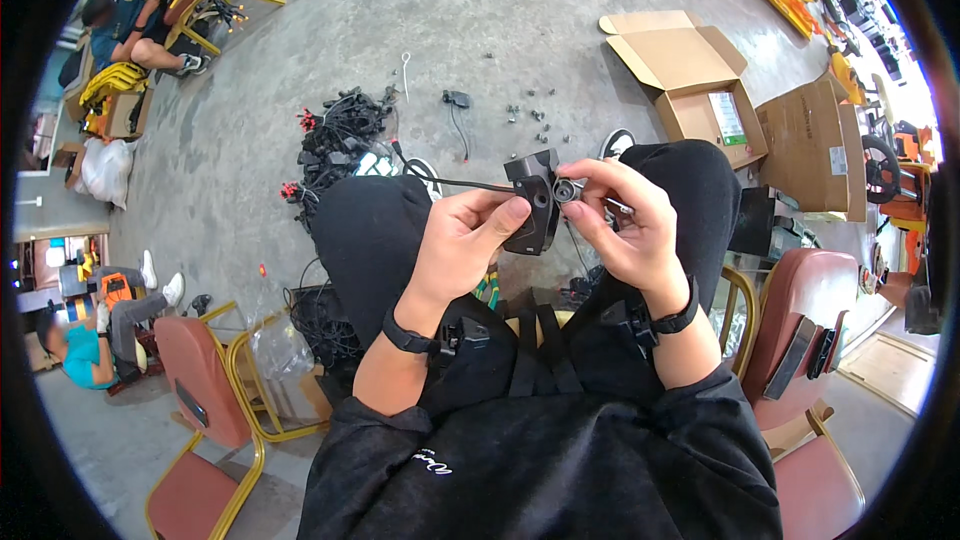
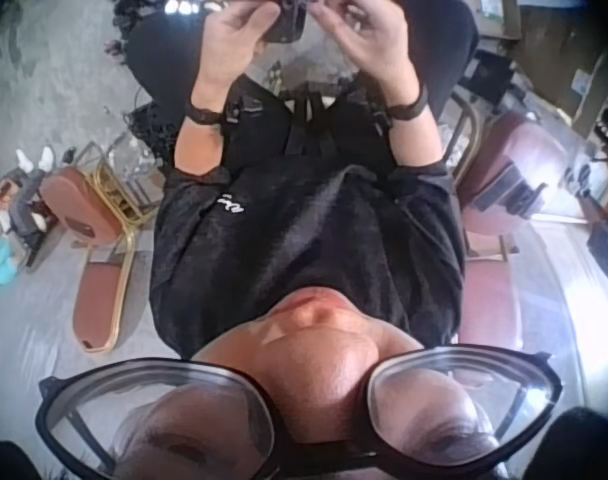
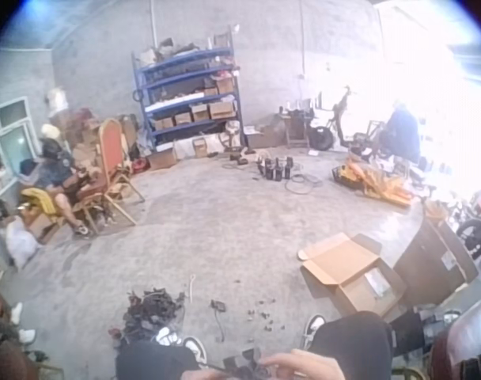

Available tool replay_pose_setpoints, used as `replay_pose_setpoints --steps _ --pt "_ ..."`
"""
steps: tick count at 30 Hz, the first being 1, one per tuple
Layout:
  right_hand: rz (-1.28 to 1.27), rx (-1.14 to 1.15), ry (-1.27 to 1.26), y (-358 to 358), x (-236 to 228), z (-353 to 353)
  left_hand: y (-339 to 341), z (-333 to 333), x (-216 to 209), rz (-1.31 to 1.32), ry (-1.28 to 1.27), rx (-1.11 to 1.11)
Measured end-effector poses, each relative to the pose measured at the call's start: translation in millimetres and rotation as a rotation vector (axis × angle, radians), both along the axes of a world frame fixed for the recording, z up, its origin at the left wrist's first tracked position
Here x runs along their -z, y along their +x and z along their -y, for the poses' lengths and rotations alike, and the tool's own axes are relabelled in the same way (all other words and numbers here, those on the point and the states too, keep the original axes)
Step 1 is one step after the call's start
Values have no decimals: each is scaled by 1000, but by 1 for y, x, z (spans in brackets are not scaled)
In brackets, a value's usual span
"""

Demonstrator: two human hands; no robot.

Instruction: The person sits on the floor and assembles a small black electronic device. They use a screwdriver to tighten screws and pliers to manipulate wires and components. The person handles the device and tools with both hands, occasionally picking up small parts from the floor.

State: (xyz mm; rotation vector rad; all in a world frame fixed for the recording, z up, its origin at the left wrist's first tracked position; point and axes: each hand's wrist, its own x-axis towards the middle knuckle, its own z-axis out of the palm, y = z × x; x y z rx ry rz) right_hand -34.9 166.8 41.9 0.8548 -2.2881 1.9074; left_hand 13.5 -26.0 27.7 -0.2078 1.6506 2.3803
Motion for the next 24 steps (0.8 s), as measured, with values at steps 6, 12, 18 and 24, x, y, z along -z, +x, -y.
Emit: replay_pose_setpoints --steps 6,12,18,24 --pt "4 12 84 -1 -2 -2 -1 1 -1 -16 -16 7" --pt "-66 11 156 -2 -4 -3 -1 2 -3 5 -27 15" --pt "3 -2 153 -3 0 -1 -3 6 -2 111 20 57" --pt "-147 23 323 0 -1 1 -9 4 -5 206 39 69"
